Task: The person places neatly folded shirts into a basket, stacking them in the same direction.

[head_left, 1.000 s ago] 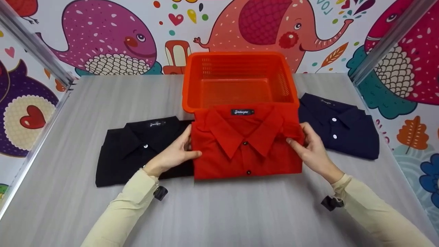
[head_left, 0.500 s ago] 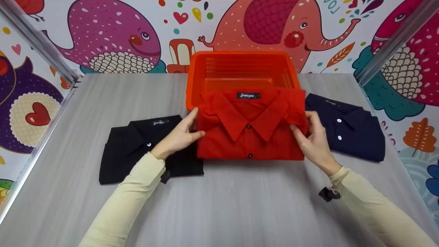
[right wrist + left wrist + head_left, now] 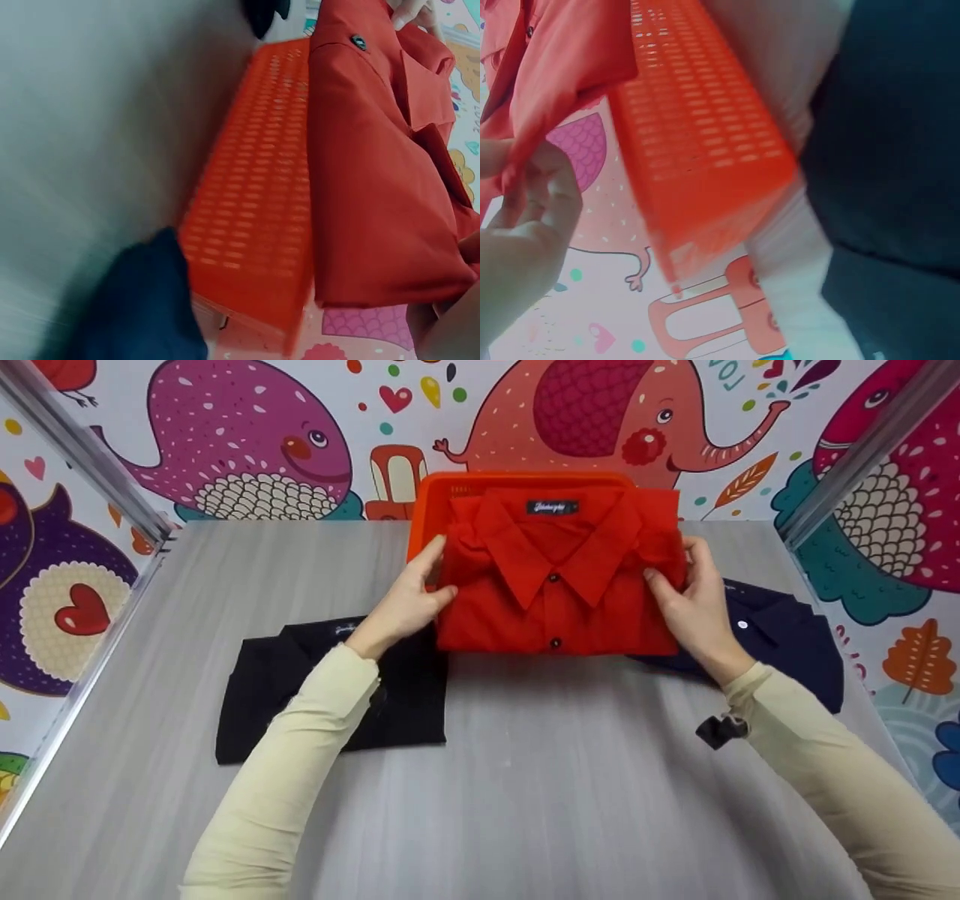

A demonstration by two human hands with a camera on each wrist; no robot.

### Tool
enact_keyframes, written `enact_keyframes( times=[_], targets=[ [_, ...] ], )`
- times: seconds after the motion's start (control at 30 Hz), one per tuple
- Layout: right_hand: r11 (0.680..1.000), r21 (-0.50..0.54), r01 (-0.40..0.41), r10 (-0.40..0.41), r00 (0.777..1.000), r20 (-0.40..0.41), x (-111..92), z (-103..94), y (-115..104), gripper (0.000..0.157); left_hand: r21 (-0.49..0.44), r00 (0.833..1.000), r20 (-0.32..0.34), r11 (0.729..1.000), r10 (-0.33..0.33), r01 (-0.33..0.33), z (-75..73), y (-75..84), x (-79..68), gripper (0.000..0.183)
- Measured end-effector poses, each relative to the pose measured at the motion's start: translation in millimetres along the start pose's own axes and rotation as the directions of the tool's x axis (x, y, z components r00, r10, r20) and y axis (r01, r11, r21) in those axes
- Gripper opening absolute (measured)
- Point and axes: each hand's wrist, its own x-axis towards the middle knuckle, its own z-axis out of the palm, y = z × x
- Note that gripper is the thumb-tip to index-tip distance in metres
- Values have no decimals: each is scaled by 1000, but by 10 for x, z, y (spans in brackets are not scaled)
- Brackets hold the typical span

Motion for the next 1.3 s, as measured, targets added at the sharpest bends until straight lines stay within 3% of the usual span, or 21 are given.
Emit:
enact_keyframes(
  times=[0.3, 0.4, 0.67, 0.97, 1.13, 1.3],
  targets=[
    [978, 51, -204, 202, 979, 32, 430, 24, -136, 28, 107, 993, -109, 994, 46, -34, -73, 191, 289, 60],
    [973, 22, -230, 229, 973, 36, 566, 73, -177, 28, 155, 988, -149, 988, 43, -20, -103, 225, 387, 60],
    [958, -172, -229, 238, 970, 38, 883, 138, -210, 37, 221, 983, -180, 973, -21, 61, -70, 215, 605, 62],
    [895, -380, -234, 306, 941, 142, 1106, 221, -222, 48, 348, 978, -210, 934, -7, 82, -42, 129, 802, 55],
    [871, -450, -197, 298, 940, 166, 1161, 292, -225, 47, 418, 977, -207, 899, -50, 134, -28, 139, 857, 55],
    [869, -454, -195, 293, 943, 156, 1188, 324, -209, 47, 428, 975, -211, 890, -67, 154, -27, 164, 889, 57]
  ],
)
